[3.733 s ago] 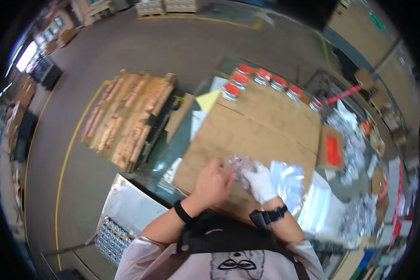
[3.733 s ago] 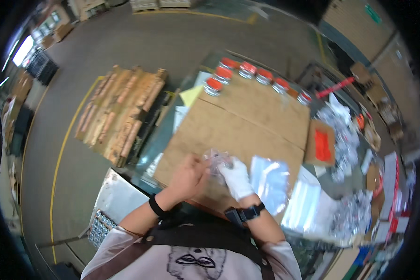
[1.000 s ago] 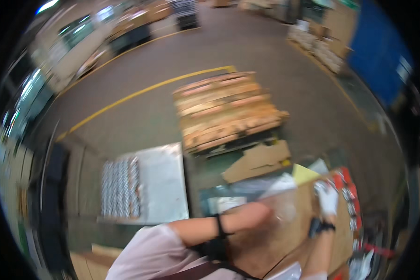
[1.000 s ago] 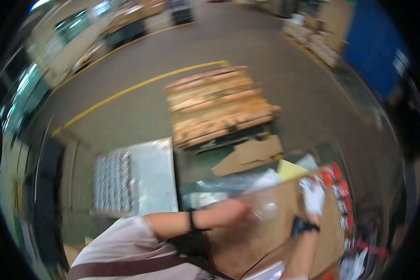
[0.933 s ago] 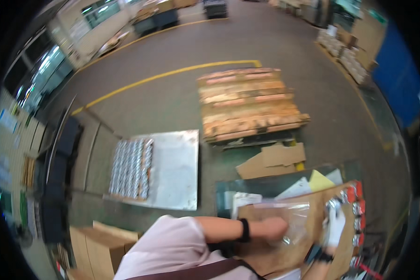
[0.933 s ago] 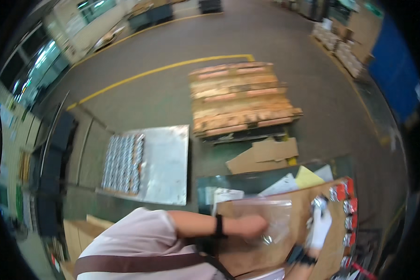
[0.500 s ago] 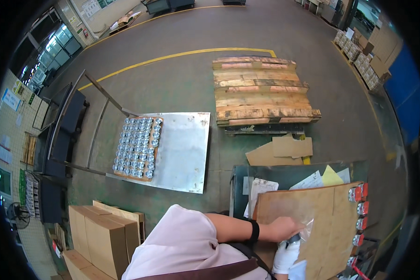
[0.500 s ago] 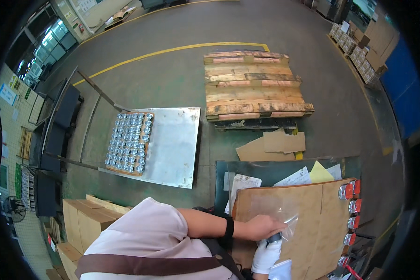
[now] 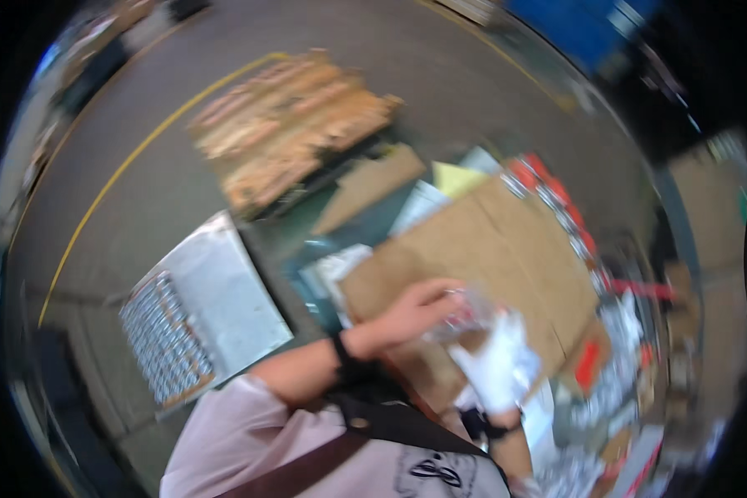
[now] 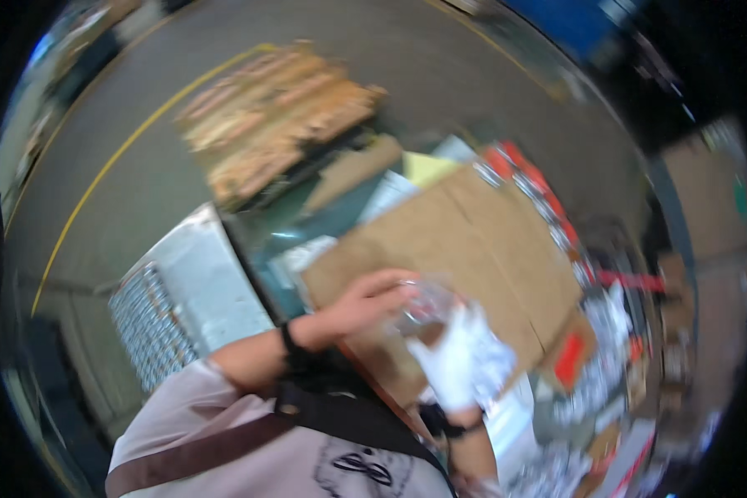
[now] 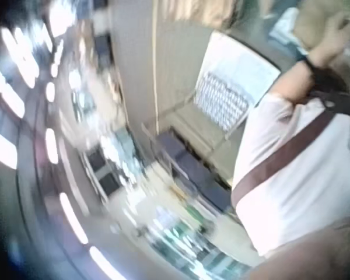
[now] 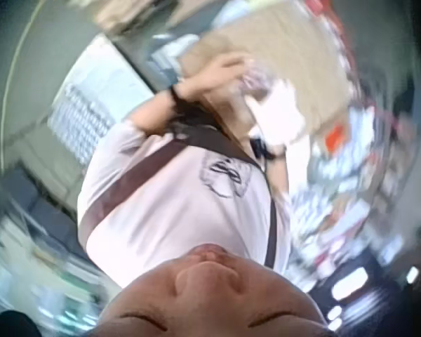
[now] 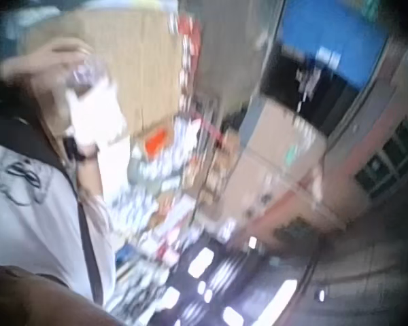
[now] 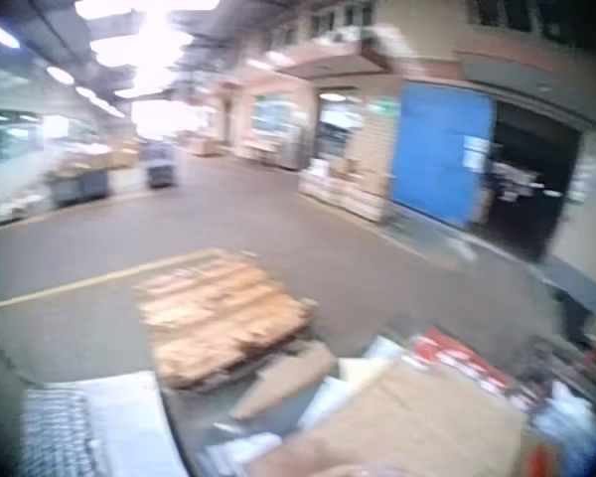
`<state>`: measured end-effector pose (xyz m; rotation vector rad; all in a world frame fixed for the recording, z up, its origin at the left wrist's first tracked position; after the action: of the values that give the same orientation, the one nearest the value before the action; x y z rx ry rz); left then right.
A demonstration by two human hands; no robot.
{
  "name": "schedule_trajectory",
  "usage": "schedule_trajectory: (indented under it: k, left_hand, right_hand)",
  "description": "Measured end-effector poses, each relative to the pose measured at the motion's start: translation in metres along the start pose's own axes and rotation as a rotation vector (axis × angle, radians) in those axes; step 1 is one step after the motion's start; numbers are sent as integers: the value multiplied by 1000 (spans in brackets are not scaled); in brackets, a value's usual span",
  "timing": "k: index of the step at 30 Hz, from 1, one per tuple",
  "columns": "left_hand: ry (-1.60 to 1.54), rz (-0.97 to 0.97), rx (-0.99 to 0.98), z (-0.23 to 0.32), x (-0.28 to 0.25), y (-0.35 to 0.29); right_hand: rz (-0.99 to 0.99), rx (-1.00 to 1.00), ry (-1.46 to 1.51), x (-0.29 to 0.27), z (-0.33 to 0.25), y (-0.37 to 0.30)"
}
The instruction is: The person repeatedly picks small red-lidded jars from a table, places each into a clear plastic bag, and sets the bagged jar aside. The person also handles stacks of empty plastic bags and occasionally moves items on the table to continue the packing process.
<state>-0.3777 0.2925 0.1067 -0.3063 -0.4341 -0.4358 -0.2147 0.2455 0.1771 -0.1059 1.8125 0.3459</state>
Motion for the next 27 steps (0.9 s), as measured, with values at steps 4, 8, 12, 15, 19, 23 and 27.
schedule_trajectory:
  k: [4, 8, 12, 15, 19, 23, 27]
  left_hand:
    - [1224, 97, 368, -10, 17, -16]
    - [1367, 225, 367, -34, 16, 2]
    - [1477, 240, 342, -44, 18, 17]
    - [1455, 251, 315, -51, 17, 25]
    - [1382, 193, 369, -58, 7, 32]
    - [1228, 150, 315, -42, 0, 14]
    - [1344, 184, 278, -22, 14, -3]
  right_hand:
    - [-36, 874, 1354, 66, 44, -26]
    - [117, 746, 1673, 48, 26, -24]
    - [-65, 84, 495, 25, 35, -36]
    - [-245, -85, 160, 28, 33, -47]
    - [-344, -223, -48, 56, 35, -22]
    - [-346, -250, -65, 69, 39, 4]
    - [-372, -152, 97, 84, 49, 26]
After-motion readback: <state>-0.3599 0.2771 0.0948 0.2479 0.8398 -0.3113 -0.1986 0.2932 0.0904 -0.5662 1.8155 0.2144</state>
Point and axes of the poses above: each hand's wrist, its own y-axis towards the middle knuckle, its own x-axis out of the palm, z = x × y, the point moved 3 cm from there along y, towards the middle knuckle, and after that the axes turned 6 degrees about -x, right-handed, at the moved point
